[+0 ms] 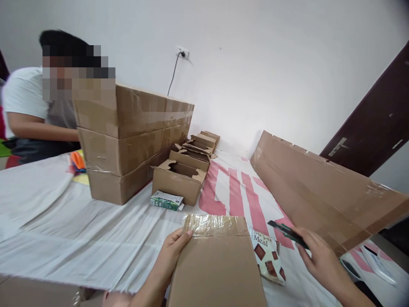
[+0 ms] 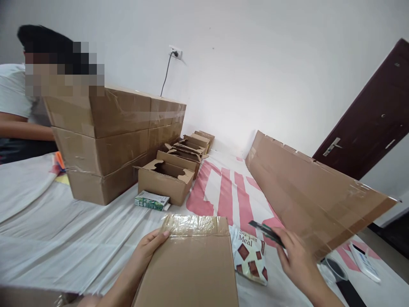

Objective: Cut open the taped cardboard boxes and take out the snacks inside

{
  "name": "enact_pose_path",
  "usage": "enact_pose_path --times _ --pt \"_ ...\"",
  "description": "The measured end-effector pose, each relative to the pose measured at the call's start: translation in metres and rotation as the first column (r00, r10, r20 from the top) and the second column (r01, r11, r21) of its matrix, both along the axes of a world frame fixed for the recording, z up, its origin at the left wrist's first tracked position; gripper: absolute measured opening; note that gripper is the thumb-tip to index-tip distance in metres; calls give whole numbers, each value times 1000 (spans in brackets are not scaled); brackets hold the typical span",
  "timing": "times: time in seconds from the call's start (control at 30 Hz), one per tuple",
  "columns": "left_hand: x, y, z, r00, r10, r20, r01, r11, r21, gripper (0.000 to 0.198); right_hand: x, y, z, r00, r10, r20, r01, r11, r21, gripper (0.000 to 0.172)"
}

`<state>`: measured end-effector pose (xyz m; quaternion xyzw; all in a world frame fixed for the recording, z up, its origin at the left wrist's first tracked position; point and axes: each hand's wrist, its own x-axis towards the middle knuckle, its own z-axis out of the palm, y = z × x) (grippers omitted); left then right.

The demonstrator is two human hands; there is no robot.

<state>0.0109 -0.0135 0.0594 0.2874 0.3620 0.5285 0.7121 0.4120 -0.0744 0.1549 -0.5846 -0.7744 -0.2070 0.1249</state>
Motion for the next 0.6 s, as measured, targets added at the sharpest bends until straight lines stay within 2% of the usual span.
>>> enact_pose_path --times 0.07,0.2,0.33,0.5,0.6 --pt "0 0 -3 1000 3 -5 -3 1000 -4 42 -28 1 7 982 190 -8 -190 982 12 38" --pt "0 1 -8 999 14 -29 -15 1000 -19 42 -75 4 11 938 345 3 -344 936 -76 41" --pt "-1 1 -10 999 18 -31 -18 1000 -9 42 -95 7 5 925 379 -23 -378 914 -146 43" --pt "-1 0 -8 1000 -8 -2 8 1000 10 41 -102 9 1 933 350 -80 -359 905 -227 48" --pt "0 -1 -6 1000 2 -12 -2 1000 5 43 -105 9 2 930 341 -134 -366 877 -310 47"
